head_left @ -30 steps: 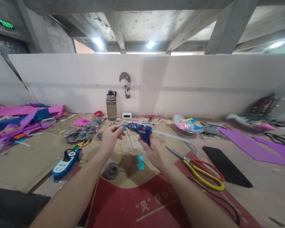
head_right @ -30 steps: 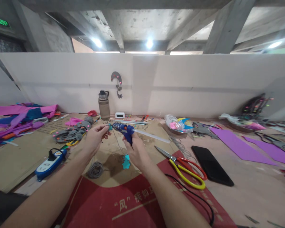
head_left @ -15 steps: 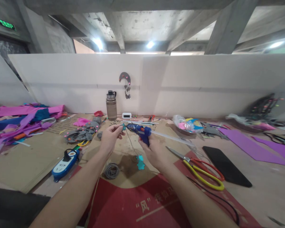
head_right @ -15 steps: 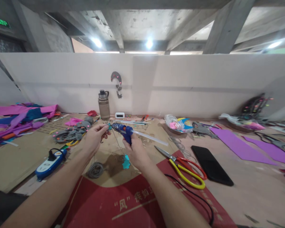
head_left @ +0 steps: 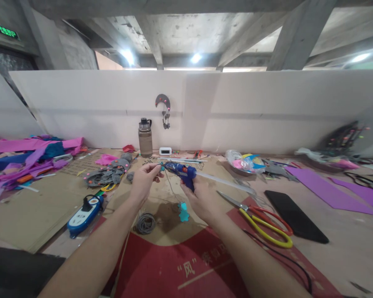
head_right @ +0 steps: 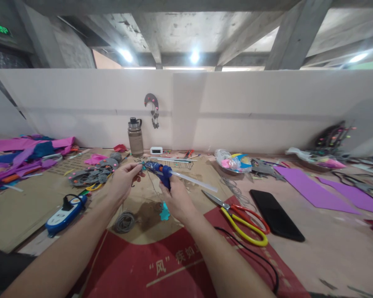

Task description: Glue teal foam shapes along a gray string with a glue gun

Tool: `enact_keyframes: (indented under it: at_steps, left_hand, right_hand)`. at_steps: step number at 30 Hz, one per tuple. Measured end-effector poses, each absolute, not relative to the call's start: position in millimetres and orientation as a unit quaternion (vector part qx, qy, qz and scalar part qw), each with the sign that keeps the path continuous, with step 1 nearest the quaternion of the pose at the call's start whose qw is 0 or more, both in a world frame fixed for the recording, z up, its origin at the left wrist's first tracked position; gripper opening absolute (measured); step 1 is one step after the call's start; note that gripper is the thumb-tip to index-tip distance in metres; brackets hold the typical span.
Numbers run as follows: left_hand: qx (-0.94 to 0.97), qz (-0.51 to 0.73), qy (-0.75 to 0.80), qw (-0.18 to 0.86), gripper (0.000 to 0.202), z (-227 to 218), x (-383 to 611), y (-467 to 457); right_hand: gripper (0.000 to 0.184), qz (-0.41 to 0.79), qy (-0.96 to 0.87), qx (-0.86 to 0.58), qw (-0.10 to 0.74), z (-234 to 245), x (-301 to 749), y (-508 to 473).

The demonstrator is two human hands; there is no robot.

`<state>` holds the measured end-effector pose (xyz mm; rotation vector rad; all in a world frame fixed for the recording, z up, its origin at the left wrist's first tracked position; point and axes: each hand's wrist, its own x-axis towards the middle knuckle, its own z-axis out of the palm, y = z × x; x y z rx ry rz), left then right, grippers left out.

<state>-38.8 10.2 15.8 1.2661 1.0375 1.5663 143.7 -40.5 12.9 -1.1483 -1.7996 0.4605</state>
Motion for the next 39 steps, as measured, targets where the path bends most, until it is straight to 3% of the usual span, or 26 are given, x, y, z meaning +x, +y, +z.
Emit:
enact_keyframes:
  at_steps: [9,15,18,23,27,30,32,36,39]
  left_hand:
    - [0.469,0.637,0.399,0.463,0.029,17,-41,10]
    - [0.395,0.643,0.396,0.523,0.031,22,-43,12]
    - [0.403,0.637,0.401,0.520,0.034,23,-43,11]
    - [0.450,0.630,0.412,0.481,0.032,20,-42,11]
    - [0.489,0.633,0.420,0.430,0.028,17,-38,11]
    - [0.523,0.628,0.437,0.375,0.025,15,-33,8]
    - [0.550,0.621,0.444,0.338,0.023,14,-30,5]
    - [0.590,0.604,0.459,0.278,0.020,15,-28,0]
    - [0.585,0.611,0.453,0.282,0.020,15,-29,0]
  right_hand:
    - [0.016,0.216,-0.713,-0.461,0.481,13,146,-41]
    - [0.023,0.433,-0.592,-0.381,0.563,2,150,-27]
    - [0.025,0.478,-0.521,-0.408,0.578,-8,158,-11]
    - [0.012,0.373,-0.565,-0.608,0.415,-30,179,15]
    - [0.024,0.195,-0.611,-0.618,0.454,-31,187,12]
    - [0.015,0.030,-0.645,-0.590,0.485,-18,171,-2]
    - [0.017,0.072,-0.664,-0.537,0.516,-9,150,-9]
    - [0.040,0.320,-0.639,-0.415,0.562,-2,107,-14]
    - [0.038,0.343,-0.623,-0.410,0.570,1,97,-15]
